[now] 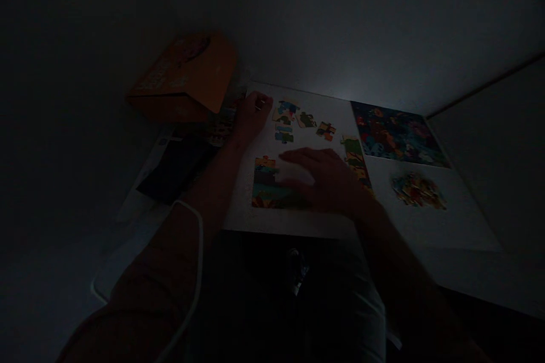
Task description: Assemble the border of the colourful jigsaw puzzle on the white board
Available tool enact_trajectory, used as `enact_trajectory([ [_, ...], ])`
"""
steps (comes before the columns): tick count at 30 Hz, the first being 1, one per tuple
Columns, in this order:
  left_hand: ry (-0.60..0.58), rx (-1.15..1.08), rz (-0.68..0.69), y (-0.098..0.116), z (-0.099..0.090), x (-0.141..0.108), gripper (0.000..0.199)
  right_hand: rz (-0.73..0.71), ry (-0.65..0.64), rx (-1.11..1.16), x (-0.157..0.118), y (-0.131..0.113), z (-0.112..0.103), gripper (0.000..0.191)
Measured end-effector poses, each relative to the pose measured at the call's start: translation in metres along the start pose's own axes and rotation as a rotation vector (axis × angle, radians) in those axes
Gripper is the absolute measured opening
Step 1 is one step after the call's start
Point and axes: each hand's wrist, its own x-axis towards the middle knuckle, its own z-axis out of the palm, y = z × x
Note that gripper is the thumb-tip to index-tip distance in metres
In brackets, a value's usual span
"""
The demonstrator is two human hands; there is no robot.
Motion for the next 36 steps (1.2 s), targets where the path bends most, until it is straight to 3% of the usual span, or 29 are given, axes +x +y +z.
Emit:
enact_trajectory([
  [3,-0.066,0.044,0.02,0.005,-0.005,-0.004,0.014,0.155,0.137,-0.007,0.017,0.074,-0.02,0.049],
  [6,-0.149,0.116,0.062,0.005,-0.01,-0.008,0.023,0.32,0.219,-0.063,0.017,0.145,-0.021,0.059],
  [8,-0.215,0.162,0.075,0.004,-0.013,-0.01,0.031,0.395,0.225,-0.096,0.011,0.176,-0.014,0.07],
  [11,-0.278,0.252,0.129,0.005,-0.014,-0.015,0.043,0.381,0.198,-0.135,0.007,0.192,-0.002,0.073],
  [17,-0.291,0.393,0.156,0.01,-0.016,-0.016,0.031,0.305,0.2,-0.054,0.018,0.188,0.006,0.041],
  [24,-0.25,0.398,0.148,0.001,-0.015,-0.006,0.017,0.261,0.284,0.03,0.015,0.179,0.0,0.037],
  [27,-0.253,0.355,0.132,-0.001,-0.014,-0.004,0.015,0.173,0.276,0.114,0.019,0.151,-0.008,0.036],
  [30,-0.277,0.295,0.108,0.0,-0.015,-0.001,0.011,0.08,0.199,0.108,0.034,0.104,-0.011,0.037],
  [33,-0.269,0.225,0.039,0.002,-0.017,0.002,0.009,-0.001,0.124,0.017,0.055,0.056,-0.003,0.033],
  [36,-0.226,0.178,0.007,0.003,-0.02,0.005,0.008,-0.05,0.07,-0.046,0.069,0.027,0.012,0.034],
])
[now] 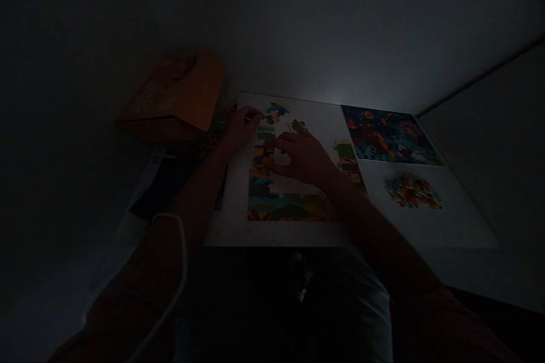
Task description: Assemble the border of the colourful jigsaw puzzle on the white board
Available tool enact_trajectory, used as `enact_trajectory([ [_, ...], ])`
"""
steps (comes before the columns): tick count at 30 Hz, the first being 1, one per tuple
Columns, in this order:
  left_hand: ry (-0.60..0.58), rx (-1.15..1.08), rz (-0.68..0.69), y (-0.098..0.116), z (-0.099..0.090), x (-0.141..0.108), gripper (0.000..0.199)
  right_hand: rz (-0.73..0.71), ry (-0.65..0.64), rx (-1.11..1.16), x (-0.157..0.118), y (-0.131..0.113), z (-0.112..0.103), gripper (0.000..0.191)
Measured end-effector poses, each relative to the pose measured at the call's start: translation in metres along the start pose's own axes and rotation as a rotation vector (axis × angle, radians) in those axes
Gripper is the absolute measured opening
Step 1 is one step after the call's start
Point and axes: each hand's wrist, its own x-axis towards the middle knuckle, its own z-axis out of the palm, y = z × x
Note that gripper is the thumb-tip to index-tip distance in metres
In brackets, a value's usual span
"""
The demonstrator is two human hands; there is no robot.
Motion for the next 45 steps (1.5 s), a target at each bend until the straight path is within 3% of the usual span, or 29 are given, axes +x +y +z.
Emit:
enact_trajectory([
  [6,0.027,0.004,0.065,0.001,0.002,-0.001,0.006,-0.067,-0.035,-0.013,-0.004,0.001,0.021,0.027],
  [11,0.002,0.062,0.081,0.004,0.002,-0.005,0.007,-0.214,-0.088,0.068,-0.011,0.008,0.023,0.031],
  [18,-0.078,0.217,0.073,0.009,-0.006,-0.011,0.006,-0.238,-0.169,0.12,-0.016,0.011,0.021,0.037],
  [20,-0.099,0.247,0.063,0.009,-0.008,-0.011,0.008,-0.217,-0.149,0.134,-0.016,0.014,0.018,0.039],
  [23,-0.127,0.274,0.06,0.008,-0.012,-0.012,0.019,-0.13,-0.008,0.177,-0.016,0.024,0.009,0.041],
  [28,-0.167,0.286,0.073,0.001,-0.017,-0.014,0.04,0.087,0.212,0.306,-0.021,0.067,-0.017,0.04],
  [32,-0.146,0.231,0.075,0.0,-0.017,-0.016,0.049,0.271,0.158,0.262,-0.023,0.111,-0.021,0.056],
  [36,-0.139,0.251,0.106,0.005,-0.015,-0.017,0.042,0.319,0.106,0.158,-0.018,0.137,-0.001,0.071],
  [40,-0.157,0.287,0.135,0.008,-0.014,-0.016,0.035,0.254,0.05,0.05,-0.014,0.139,0.018,0.069],
  [45,-0.143,0.227,0.118,0.004,-0.011,-0.012,0.027,0.183,0.032,0.043,-0.013,0.131,0.02,0.054],
])
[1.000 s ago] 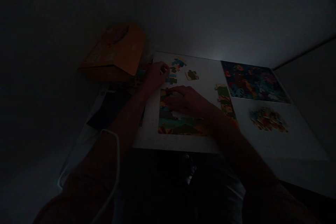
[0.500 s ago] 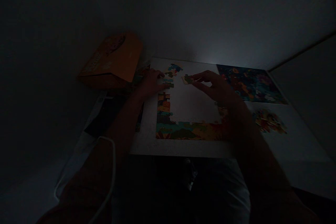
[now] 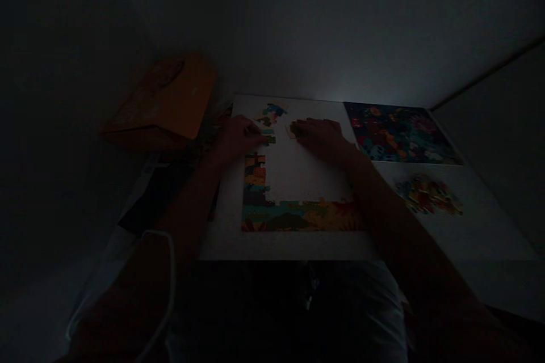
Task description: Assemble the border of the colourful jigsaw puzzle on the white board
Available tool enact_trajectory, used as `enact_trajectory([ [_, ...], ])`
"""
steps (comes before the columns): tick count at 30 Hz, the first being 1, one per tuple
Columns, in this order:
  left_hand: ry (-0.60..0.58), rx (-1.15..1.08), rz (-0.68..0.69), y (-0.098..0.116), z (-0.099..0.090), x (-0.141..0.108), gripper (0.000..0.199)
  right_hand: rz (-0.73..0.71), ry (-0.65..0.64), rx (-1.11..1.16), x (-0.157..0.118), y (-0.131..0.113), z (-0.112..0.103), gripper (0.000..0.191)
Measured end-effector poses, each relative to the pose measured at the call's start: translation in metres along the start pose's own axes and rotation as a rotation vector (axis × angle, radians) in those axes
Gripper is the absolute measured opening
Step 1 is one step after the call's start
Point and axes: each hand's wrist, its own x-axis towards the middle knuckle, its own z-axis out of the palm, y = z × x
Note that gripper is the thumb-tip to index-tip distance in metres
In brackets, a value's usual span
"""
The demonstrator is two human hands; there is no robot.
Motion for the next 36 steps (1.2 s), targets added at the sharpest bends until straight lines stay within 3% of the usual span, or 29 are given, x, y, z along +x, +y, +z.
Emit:
enact_trajectory([
  [6,-0.073,-0.068,0.032,0.007,0.001,-0.005,0.027,0.09,0.063,-0.012,-0.001,0.009,-0.006,0.055],
  [10,-0.227,-0.206,0.038,0.02,0.001,-0.012,0.028,0.168,0.044,0.018,-0.003,0.018,-0.004,0.059],
  [14,-0.343,-0.326,0.067,0.031,0.002,-0.017,0.032,0.214,0.08,0.061,-0.006,0.019,-0.007,0.049],
  [16,-0.306,-0.336,0.077,0.032,0.003,-0.014,0.029,0.259,0.071,0.119,-0.009,0.019,-0.01,0.049],
  [19,-0.133,-0.321,0.027,0.027,0.005,-0.005,0.023,0.328,0.059,0.227,-0.011,0.021,-0.014,0.049],
  [22,0.016,-0.29,-0.051,0.02,0.004,0.002,0.018,0.304,0.138,0.408,-0.007,0.02,-0.015,0.041],
  [26,0.008,-0.25,-0.028,0.021,0.003,0.001,0.023,0.231,0.251,0.724,0.001,-0.001,-0.013,0.051],
  [29,-0.071,-0.283,0.021,0.029,0.003,-0.004,0.034,0.197,0.234,0.835,0.001,-0.029,-0.01,0.058],
  [32,-0.158,-0.328,0.063,0.036,0.003,-0.008,0.043,0.171,0.189,0.856,-0.002,-0.053,-0.005,0.062],
  [36,-0.175,-0.324,0.076,0.035,-0.003,-0.008,0.033,0.078,0.169,0.691,-0.006,-0.069,-0.003,0.049],
])
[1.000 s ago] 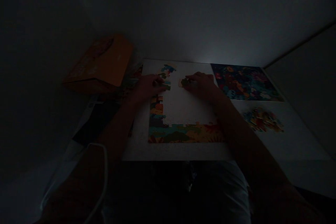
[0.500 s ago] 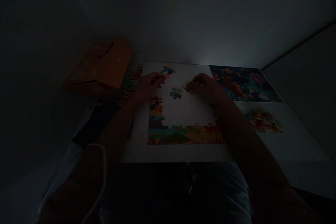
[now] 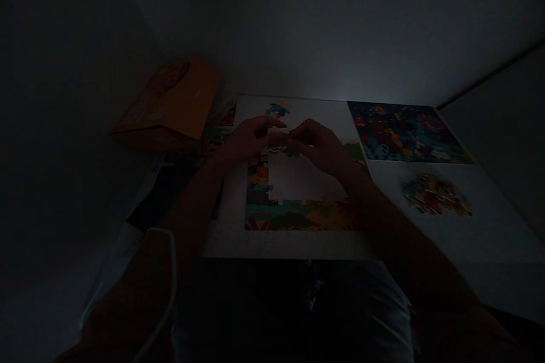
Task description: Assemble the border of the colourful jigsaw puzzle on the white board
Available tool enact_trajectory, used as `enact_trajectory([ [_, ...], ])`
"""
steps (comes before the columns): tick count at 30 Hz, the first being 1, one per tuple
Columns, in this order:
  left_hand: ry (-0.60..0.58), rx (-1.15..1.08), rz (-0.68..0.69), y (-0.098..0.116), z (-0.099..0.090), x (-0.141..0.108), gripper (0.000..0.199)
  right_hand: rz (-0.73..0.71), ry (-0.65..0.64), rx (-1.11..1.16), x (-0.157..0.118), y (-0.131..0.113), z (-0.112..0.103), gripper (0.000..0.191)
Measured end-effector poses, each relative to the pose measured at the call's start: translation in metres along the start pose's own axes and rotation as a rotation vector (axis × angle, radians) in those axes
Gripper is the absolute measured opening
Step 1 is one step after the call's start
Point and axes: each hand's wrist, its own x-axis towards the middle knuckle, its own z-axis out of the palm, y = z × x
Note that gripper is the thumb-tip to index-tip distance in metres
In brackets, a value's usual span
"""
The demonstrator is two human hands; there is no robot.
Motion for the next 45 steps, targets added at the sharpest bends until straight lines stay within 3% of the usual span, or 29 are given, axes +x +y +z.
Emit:
enact_trajectory([
  [3,0.055,0.032,-0.029,-0.007,-0.012,0.0,0.028,-0.155,-0.053,-0.24,-0.003,-0.007,0.004,0.035],
  [7,0.054,0.145,-0.101,-0.017,-0.031,-0.001,0.024,-0.299,-0.235,-0.498,-0.009,-0.014,0.013,0.046],
  [11,0.026,0.229,-0.141,-0.021,-0.038,-0.003,0.026,-0.319,-0.34,-0.603,-0.013,-0.013,0.023,0.047],
  [21,-0.02,0.337,-0.123,-0.029,-0.033,-0.001,0.027,-0.346,-0.388,-0.693,-0.013,-0.009,0.023,0.047],
  [26,-0.048,0.35,-0.148,-0.026,-0.036,-0.002,0.035,-0.365,-0.383,-0.705,-0.014,-0.011,0.022,0.047],
  [33,-0.054,0.369,-0.188,-0.022,-0.037,-0.003,0.03,-0.364,-0.397,-0.698,-0.016,-0.014,0.026,0.049],
  [40,-0.021,0.354,-0.149,-0.029,-0.034,0.0,0.023,-0.208,-0.14,-0.681,-0.004,0.009,-0.013,0.049],
  [45,0.01,0.429,-0.118,-0.029,-0.035,0.002,0.021,-0.133,-0.134,-0.665,-0.001,0.032,-0.029,0.054],
])
